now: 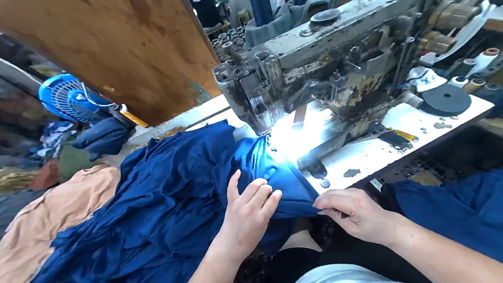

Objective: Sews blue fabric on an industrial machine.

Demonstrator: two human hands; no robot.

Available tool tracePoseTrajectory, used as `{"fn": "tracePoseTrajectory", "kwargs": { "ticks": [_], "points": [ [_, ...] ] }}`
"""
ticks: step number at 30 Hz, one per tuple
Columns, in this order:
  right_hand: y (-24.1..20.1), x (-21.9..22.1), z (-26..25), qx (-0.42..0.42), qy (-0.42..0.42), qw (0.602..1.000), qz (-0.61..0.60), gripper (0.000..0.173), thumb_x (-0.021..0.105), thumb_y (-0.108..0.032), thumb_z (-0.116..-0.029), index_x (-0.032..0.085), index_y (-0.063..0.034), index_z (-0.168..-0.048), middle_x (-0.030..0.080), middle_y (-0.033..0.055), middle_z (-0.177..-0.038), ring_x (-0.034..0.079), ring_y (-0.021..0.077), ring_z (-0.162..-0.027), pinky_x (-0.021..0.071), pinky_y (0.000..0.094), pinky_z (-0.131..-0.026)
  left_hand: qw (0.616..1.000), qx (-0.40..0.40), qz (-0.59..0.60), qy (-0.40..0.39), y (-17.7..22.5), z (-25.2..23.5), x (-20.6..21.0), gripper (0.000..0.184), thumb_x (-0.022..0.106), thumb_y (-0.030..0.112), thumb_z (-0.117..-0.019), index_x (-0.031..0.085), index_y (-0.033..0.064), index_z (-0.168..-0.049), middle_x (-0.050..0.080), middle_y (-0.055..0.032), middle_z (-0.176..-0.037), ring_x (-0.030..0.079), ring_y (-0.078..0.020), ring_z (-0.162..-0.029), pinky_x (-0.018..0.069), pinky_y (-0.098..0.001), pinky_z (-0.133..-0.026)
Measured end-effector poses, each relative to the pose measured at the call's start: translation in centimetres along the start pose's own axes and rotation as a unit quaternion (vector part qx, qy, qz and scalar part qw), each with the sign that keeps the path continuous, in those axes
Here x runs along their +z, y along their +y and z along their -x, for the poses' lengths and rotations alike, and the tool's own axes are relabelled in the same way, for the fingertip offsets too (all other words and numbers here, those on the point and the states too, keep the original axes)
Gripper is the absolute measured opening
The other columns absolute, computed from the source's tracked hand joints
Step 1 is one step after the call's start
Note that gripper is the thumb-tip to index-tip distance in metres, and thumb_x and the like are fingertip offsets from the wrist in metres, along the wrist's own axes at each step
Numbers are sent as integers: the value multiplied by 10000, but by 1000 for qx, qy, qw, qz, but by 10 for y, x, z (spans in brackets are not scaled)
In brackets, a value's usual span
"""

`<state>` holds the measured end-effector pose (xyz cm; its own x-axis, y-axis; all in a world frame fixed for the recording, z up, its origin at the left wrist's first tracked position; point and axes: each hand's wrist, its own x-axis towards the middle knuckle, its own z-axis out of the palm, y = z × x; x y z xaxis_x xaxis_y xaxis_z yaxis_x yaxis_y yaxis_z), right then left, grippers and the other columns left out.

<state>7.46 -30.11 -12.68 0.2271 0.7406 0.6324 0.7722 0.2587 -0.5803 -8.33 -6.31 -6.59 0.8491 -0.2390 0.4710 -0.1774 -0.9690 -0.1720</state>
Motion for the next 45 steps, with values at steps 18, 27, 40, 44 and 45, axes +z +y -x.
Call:
{"fn": "tracePoseTrajectory", "kwargs": {
  "ticks": [18, 27, 40, 44, 45],
  "points": [
    [14, 12, -125, 215, -101, 971, 15, 289, 509, -214, -1064, 728, -35, -1124, 711, 94, -834, 656, 151, -670, 569, 329, -686, 986, -48, -83, -137, -84, -40, -38, 612, 706, 644, -746, 735, 65, -942, 691, -161, -968, 669, -417, -1050, 382, -776, -983],
    [-27, 5, -47, -25, -71, 996, 51, 128, 601, -85, -964, 724, -52, -966, 737, 62, -919, 706, 134, -838, 581, 266, -770, 995, 18, 99, 19, -14, -10, 21, 215, 616, 63, -969, 716, 149, -1139, 745, -20, -1027, 655, -269, -1203, 231, -779, -1126],
    [28, 28, -67, 86, 7, 995, -44, 197, 600, -153, -1011, 742, -19, -985, 714, 57, -858, 647, 50, -687, 567, 197, -661, 997, 59, -11, -48, -61, -47, 10, 216, 507, -7, -980, 672, 92, -882, 642, -72, -819, 666, -292, -934, 319, -741, -1083],
    [28, 20, -100, 146, -34, 988, -46, 253, 577, -198, -1025, 750, -14, -1029, 689, 37, -740, 616, 37, -600, 537, 199, -604, 996, -6, -17, -90, -77, -58, 7, 129, 691, 15, -847, 741, 114, -912, 705, -85, -934, 674, -325, -1074, 256, -756, -1119],
    [23, 15, -106, 183, -65, 979, -55, 270, 571, -220, -1032, 745, -18, -1068, 688, 36, -754, 615, 38, -608, 538, 205, -613, 993, -35, -7, -113, -74, -59, 3, 176, 746, 47, -801, 753, 97, -970, 721, -119, -1025, 656, -364, -1144, 242, -782, -1103]
  ]
}}
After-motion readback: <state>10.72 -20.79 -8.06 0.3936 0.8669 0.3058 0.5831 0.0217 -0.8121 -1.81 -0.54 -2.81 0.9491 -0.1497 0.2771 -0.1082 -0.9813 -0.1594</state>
